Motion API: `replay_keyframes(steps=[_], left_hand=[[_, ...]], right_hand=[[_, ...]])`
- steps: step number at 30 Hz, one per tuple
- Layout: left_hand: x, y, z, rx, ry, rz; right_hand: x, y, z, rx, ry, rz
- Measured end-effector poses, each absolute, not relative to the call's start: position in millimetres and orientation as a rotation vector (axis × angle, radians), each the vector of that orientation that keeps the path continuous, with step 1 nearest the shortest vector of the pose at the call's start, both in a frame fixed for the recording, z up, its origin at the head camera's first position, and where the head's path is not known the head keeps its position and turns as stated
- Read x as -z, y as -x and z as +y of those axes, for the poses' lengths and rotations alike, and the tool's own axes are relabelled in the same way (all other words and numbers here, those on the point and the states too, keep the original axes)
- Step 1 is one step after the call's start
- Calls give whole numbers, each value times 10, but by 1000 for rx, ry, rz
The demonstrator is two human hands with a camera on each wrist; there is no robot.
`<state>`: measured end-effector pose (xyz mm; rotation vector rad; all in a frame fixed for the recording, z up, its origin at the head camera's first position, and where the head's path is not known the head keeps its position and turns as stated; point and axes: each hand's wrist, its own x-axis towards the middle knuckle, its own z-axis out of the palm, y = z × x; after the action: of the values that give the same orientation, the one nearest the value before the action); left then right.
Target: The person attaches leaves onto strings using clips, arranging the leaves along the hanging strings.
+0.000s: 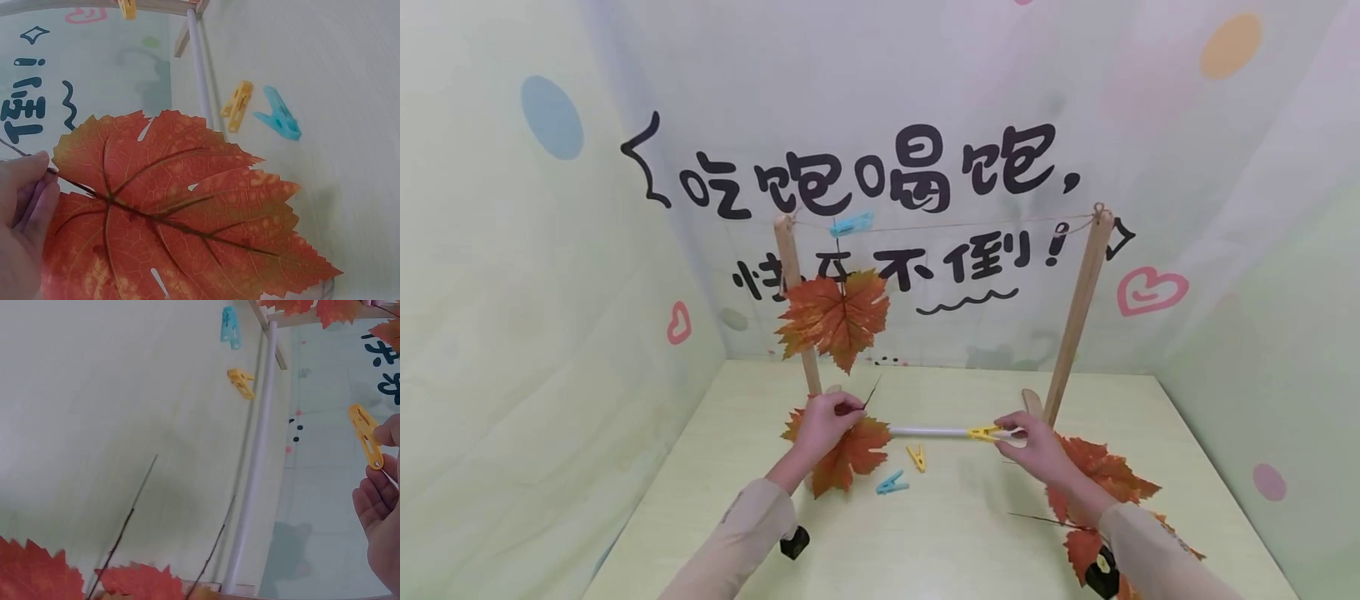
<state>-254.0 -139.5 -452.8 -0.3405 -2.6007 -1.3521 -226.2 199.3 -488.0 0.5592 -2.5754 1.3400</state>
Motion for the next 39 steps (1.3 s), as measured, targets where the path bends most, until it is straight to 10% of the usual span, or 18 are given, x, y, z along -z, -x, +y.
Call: replay_keyframes(steps=[39], left_hand=[[3503, 2856, -733, 1492, 497, -2290]], right_hand=[[3464, 2400, 2049, -1142, -799, -2339]])
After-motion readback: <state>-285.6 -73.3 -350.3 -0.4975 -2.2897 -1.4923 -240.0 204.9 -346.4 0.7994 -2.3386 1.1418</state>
